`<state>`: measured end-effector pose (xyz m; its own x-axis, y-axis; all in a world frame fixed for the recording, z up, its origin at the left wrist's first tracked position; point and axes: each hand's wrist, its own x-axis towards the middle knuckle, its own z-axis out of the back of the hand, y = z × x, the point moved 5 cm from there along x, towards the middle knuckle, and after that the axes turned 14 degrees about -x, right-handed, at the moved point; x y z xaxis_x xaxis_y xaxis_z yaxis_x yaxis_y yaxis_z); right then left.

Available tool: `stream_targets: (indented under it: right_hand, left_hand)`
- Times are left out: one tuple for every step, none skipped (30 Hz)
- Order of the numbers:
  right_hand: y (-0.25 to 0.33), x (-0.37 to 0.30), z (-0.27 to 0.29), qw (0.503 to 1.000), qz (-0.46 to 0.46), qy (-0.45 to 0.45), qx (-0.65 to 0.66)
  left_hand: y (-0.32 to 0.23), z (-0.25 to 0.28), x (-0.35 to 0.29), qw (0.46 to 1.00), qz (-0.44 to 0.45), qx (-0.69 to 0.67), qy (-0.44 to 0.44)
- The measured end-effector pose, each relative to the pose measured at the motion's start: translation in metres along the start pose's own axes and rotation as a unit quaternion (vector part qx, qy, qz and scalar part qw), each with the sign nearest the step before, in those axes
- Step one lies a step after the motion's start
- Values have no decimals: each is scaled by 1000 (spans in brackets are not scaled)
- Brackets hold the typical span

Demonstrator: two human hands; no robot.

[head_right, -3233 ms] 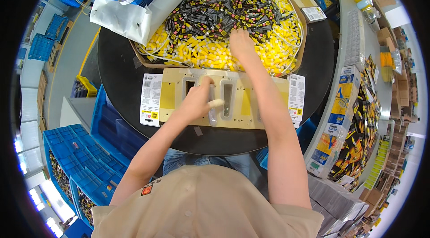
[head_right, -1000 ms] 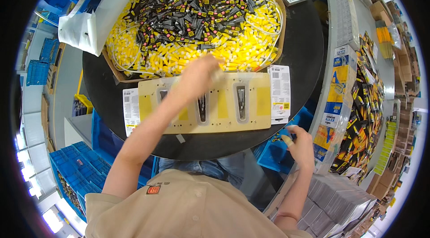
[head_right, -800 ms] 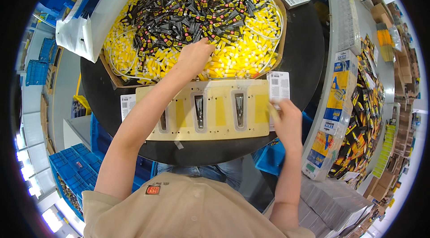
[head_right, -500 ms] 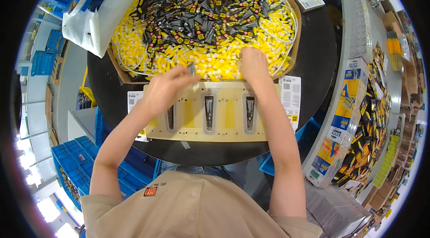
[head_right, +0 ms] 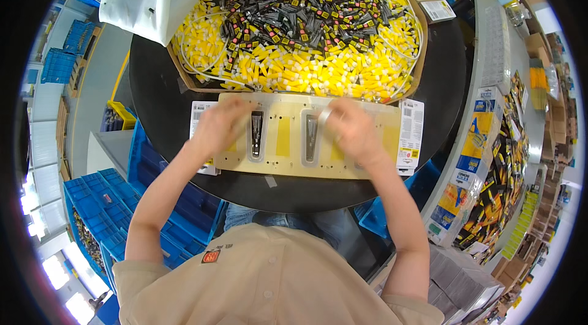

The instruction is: The person repeatedly picks small yellow and black items from a large bin and places them into individual cardboard packaging sleeves on a rotating table. The person then stacks the filled packages and continues the cycle.

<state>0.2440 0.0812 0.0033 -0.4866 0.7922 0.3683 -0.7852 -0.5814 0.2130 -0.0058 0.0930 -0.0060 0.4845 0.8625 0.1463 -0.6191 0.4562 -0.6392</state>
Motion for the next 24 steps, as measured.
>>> stream_targets:
  right_hand:
    - [22, -10, -4, 997, 68, 20, -2]
    - [34, -18, -7, 996, 78, 41, 7]
    - [45, -25, -11, 992, 101, 68, 20]
    - [50, -29, -15, 990, 110, 90, 1]
    - [51, -33, -14, 991, 94, 95, 0]
    - [50, -36, -14, 991, 82, 106, -2]
    - [46, -38, -12, 991, 70, 117, -3]
    - [38, -41, -5, 994, 27, 105, 13]
    - [30, -44, 3, 995, -19, 92, 30]
    - [22, -47, 10, 994, -58, 80, 47]
    - [8, -54, 12, 978, -155, 125, 67]
    - [-6, -62, 14, 951, -242, 170, 89]
    - [-17, -71, 15, 916, -325, 204, 117]
    - [-23, -74, 18, 912, -344, 207, 85]
    - [-24, -75, 18, 917, -323, 223, 72]
    - [-25, -77, 17, 915, -319, 242, 55]
    - [-27, -80, 15, 912, -315, 261, 38]
    - [-27, -81, 12, 910, -308, 272, 46]
    - [-31, -84, 10, 905, -321, 273, 49]
    - [-36, -89, 7, 895, -339, 284, 61]
    - [-39, -92, 5, 898, -336, 269, 95]
    - [-50, -97, 8, 906, -353, 230, 44]
    - [-60, -99, 14, 928, -335, 160, 26]
    - [-76, -107, 21, 923, -378, 62, 14]
  left_hand:
    - [10, 2, 16, 999, 40, -9, -33]
    - [19, 6, 33, 995, 72, -19, -67]
    - [29, 3, 52, 991, 122, 31, -50]
    - [35, 1, 69, 983, 160, 78, -43]
    - [40, -6, 82, 978, 187, 91, -13]
    - [44, -13, 94, 970, 218, 103, 21]
    - [49, -18, 103, 961, 244, 118, 47]
    - [52, -22, 110, 957, 250, 137, 59]
    - [53, -25, 115, 953, 250, 159, 65]
    - [54, -28, 118, 954, 239, 169, 71]
    - [52, -28, 118, 961, 224, 154, 44]
    - [48, -25, 115, 972, 199, 128, 16]
    - [45, -22, 109, 977, 187, 98, -1]
    - [38, -15, 103, 985, 157, 49, -56]
    - [29, -9, 94, 990, 116, 5, -81]
    - [19, -3, 82, 991, 87, -40, -97]
    - [9, 0, 66, 994, 75, -40, -66]
    - [-4, 2, 48, 997, 55, -43, -42]
    - [-9, -3, 29, 990, 120, -73, 11]
    - [-15, -7, 12, 981, 157, -108, 41]
    - [-19, -12, -1, 974, 190, -89, 81]
    - [-21, -15, -12, 970, 206, -75, 108]
    - [-20, -19, -20, 960, 232, -65, 143]
    - [-21, -21, -24, 960, 234, -71, 133]
